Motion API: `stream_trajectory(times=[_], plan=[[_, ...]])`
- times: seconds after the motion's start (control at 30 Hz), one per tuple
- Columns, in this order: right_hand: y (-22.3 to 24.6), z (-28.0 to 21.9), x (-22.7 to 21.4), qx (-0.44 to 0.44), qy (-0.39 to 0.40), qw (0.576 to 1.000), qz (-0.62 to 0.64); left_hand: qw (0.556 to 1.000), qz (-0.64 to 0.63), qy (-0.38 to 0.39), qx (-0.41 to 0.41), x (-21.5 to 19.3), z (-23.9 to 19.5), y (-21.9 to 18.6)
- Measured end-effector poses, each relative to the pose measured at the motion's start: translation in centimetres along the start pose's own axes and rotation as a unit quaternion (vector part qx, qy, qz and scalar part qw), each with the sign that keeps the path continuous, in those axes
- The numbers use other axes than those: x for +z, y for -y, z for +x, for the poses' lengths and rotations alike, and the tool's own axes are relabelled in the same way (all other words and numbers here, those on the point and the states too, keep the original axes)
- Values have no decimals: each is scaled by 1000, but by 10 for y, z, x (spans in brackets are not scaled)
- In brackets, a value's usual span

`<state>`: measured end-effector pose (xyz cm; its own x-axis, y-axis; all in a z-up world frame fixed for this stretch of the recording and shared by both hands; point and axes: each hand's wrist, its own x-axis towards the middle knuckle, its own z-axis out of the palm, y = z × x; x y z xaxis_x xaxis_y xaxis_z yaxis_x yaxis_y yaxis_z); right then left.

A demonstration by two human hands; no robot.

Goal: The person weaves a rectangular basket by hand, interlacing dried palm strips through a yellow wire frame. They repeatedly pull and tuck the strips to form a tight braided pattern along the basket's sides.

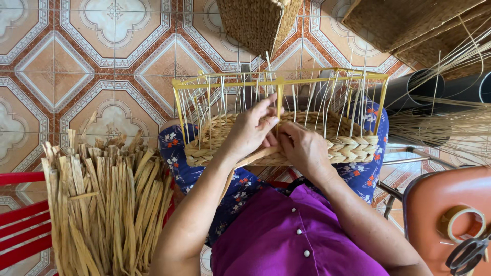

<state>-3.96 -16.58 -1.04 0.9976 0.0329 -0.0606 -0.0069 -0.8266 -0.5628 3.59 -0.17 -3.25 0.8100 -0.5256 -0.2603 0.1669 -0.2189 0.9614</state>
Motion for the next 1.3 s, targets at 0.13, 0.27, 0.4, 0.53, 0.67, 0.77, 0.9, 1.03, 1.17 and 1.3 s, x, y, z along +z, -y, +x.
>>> stream_trajectory(times=[0.13, 0.27, 0.4, 0.53, 0.67, 0.77, 0.9, 1.03, 1.17, 1.3], plan=[[-4, -2, -1, -31, 32, 999, -23, 994, 56, -87, 34, 7, -18, 10], [-22, -17, -19, 37, 61, 924, 375, 997, 1, -74, -16, 7, -73, 23], [-64, -55, -56, 61, -224, 916, 327, 972, 18, -236, 14, -30, -118, 37], [-110, -68, -72, 77, -303, 901, 301, 896, 164, -408, 65, -75, -131, 48], [-136, -69, -54, 136, -213, 867, 429, 934, 72, -294, -190, -51, -128, 63], [-153, -71, -53, 130, -225, 847, 464, 952, -30, -305, 9, -21, -130, 68], [-170, -78, -57, 133, -246, 829, 485, 961, 39, -275, 17, -4, -136, 62], [-167, -76, -59, 139, -262, 857, 421, 905, 276, -320, 57, -19, -141, 40], [-143, -67, -76, 147, -236, 859, 430, 881, 322, -329, 115, -11, -137, 7], [-97, -60, -88, 80, -331, 933, 113, 879, 358, -109, 296, 44, -103, -13]])
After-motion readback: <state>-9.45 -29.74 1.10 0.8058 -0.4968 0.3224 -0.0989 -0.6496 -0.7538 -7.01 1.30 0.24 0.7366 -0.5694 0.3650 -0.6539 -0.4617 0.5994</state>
